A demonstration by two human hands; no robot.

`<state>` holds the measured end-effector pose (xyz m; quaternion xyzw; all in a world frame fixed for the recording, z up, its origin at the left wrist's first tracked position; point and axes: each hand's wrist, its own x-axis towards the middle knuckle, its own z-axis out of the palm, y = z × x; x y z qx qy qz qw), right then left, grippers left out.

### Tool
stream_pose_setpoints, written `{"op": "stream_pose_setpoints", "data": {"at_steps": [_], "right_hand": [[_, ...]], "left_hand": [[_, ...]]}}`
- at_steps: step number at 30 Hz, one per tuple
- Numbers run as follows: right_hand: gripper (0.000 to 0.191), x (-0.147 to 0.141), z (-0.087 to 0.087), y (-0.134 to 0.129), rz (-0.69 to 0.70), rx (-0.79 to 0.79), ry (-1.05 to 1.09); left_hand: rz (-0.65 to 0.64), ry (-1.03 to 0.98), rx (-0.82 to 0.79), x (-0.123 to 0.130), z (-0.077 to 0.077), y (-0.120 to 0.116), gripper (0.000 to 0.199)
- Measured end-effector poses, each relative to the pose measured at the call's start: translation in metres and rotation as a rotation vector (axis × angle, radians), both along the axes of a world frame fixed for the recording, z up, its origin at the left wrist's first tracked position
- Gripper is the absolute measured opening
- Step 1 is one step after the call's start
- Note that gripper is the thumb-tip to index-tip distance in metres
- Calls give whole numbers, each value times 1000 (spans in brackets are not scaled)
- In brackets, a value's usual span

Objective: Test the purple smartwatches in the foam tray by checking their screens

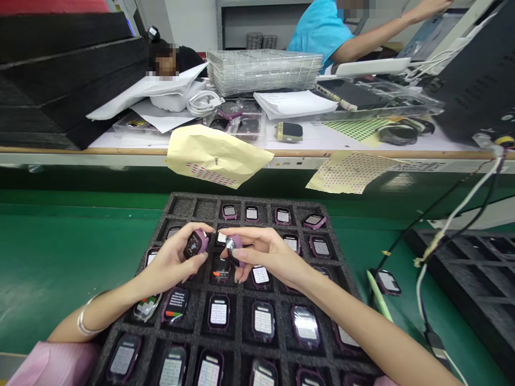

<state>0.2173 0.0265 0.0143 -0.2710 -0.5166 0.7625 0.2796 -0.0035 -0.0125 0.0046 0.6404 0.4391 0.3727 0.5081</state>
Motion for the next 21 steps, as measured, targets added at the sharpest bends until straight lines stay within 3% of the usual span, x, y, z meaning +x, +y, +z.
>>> {"op": "stream_pose_setpoints", "data": {"at_steps": [11, 16, 21], "right_hand": [[40, 2, 3, -1, 8, 28, 7], [39, 8, 7, -3, 50, 71, 66], [42, 5, 3, -3, 70, 46, 45]], "left_hand": [[29, -51, -58, -3, 2, -4, 30], [86, -59, 15, -5, 6, -7, 32], [41, -87, -112, -4, 1, -3, 39]]}}
